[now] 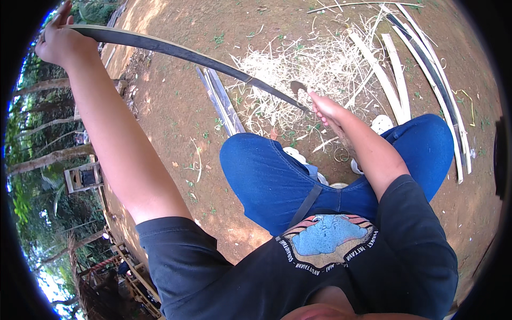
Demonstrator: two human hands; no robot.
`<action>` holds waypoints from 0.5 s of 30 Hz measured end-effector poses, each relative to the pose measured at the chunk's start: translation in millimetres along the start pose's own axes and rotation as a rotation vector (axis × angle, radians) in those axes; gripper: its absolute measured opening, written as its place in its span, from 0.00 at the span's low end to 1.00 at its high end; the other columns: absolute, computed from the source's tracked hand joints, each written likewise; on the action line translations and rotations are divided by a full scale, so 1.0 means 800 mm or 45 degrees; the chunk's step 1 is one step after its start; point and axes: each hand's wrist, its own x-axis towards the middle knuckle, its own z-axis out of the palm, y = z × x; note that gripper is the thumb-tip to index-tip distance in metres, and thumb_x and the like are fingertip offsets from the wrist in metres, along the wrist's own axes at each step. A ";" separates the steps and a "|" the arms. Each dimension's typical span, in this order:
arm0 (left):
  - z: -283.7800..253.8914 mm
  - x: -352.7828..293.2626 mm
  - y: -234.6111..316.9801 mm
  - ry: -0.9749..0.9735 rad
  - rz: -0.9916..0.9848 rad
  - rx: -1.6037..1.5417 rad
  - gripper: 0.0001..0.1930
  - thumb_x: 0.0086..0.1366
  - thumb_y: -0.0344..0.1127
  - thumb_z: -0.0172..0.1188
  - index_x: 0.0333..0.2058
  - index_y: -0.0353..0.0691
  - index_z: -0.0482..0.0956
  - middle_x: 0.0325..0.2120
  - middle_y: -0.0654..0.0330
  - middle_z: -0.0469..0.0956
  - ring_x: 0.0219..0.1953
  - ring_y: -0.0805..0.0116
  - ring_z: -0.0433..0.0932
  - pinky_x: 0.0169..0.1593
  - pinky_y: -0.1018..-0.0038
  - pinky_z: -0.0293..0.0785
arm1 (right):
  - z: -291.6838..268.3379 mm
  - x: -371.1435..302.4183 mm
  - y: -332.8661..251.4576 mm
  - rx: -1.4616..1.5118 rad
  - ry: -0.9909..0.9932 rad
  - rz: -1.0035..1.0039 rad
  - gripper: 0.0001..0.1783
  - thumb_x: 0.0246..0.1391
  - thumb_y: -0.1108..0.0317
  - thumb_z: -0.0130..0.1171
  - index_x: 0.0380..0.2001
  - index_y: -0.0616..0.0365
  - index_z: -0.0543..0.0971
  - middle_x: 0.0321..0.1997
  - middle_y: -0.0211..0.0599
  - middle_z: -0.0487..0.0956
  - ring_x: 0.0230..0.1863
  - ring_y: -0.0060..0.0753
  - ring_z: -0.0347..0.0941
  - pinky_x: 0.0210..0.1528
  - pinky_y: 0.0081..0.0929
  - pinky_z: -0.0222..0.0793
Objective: The person shaves strips of bamboo using a sickle-like tool, holding the bamboo piece in one hand and drawing the blade along it to remove thin layers.
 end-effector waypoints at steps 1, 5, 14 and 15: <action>-0.005 0.005 0.000 -0.061 -0.038 -0.134 0.12 0.59 0.25 0.43 0.26 0.30 0.77 0.31 0.45 0.83 0.40 0.54 0.83 0.54 0.57 0.69 | 0.000 -0.002 -0.011 0.083 0.050 -0.056 0.38 0.61 0.25 0.32 0.17 0.48 0.62 0.11 0.18 0.57 0.11 0.17 0.53 0.15 0.22 0.59; -0.033 0.026 -0.008 -0.368 -0.153 -0.661 0.17 0.59 0.36 0.42 0.25 0.34 0.79 0.32 0.44 0.83 0.43 0.51 0.81 0.57 0.52 0.61 | 0.029 -0.054 -0.120 0.363 0.006 -0.492 0.37 0.62 0.26 0.31 0.18 0.48 0.64 0.11 0.17 0.60 0.10 0.14 0.54 0.13 0.16 0.58; 0.033 -0.045 0.049 -0.297 0.163 -0.216 0.12 0.70 0.43 0.46 0.31 0.43 0.71 0.29 0.59 0.78 0.38 0.68 0.78 0.46 0.67 0.69 | 0.157 -0.228 -0.280 0.238 -0.323 -1.402 0.42 0.60 0.24 0.23 0.15 0.50 0.64 0.13 0.20 0.62 0.12 0.15 0.60 0.16 0.14 0.61; 0.037 -0.044 0.052 -0.182 0.130 -0.100 0.16 0.72 0.47 0.46 0.29 0.44 0.70 0.26 0.60 0.77 0.34 0.69 0.78 0.44 0.68 0.70 | 0.162 -0.229 -0.280 0.221 -0.355 -1.396 0.43 0.60 0.24 0.23 0.15 0.51 0.64 0.13 0.20 0.62 0.12 0.15 0.60 0.16 0.15 0.62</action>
